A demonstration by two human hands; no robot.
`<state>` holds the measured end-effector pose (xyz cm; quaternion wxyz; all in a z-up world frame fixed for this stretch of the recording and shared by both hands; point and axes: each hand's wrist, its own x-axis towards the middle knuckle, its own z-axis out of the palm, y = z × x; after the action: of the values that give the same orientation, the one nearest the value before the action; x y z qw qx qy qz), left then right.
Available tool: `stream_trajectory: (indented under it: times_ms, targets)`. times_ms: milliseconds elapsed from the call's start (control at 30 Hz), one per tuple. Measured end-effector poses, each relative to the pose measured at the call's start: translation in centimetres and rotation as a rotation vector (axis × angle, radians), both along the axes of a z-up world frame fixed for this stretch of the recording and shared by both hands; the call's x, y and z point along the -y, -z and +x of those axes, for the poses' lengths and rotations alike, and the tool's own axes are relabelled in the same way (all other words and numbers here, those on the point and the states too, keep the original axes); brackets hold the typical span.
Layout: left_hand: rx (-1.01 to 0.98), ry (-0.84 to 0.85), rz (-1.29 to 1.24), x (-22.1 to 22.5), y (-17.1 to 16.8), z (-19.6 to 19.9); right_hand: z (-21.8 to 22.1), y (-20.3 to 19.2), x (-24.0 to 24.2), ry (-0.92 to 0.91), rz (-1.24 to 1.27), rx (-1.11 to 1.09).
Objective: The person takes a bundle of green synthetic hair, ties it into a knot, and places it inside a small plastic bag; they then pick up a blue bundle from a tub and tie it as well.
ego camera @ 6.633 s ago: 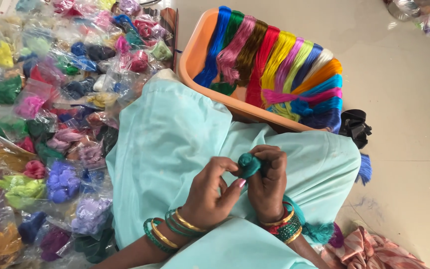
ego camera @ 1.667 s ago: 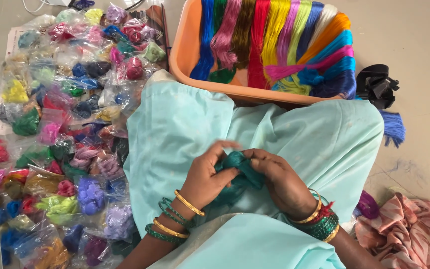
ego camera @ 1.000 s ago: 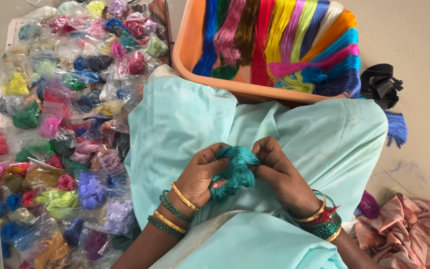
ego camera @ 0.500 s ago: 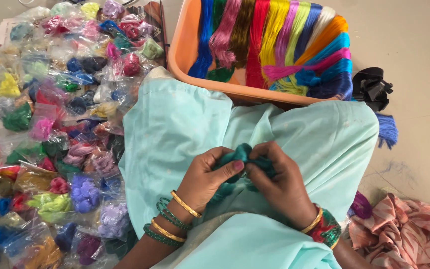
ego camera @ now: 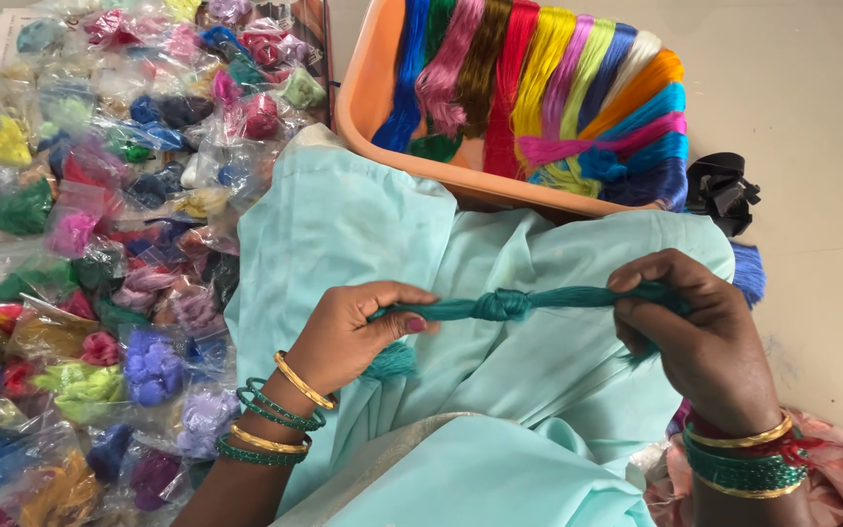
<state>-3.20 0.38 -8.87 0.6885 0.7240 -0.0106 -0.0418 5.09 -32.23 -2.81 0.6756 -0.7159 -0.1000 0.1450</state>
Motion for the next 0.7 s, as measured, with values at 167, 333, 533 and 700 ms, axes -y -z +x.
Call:
stream_trajectory:
  times_ms: [167,333,533,700]
  targets:
    - [-0.196,0.058,0.114,0.4,0.6,0.0,0.2,-1.2,0.0,0.075,-0.043,-0.005]
    - [-0.096,0.212,0.297,0.0,0.3,0.9,2.1,-3.2,0.3,0.074,0.042,0.163]
    - [0.004,0.149,0.259,-2.0,2.0,1.2,3.9,-3.6,4.3,0.032,0.152,0.386]
    - [0.017,-0.012,0.291,-1.1,-0.9,1.4,5.3,1.7,8.4,-0.02,-0.591,0.207]
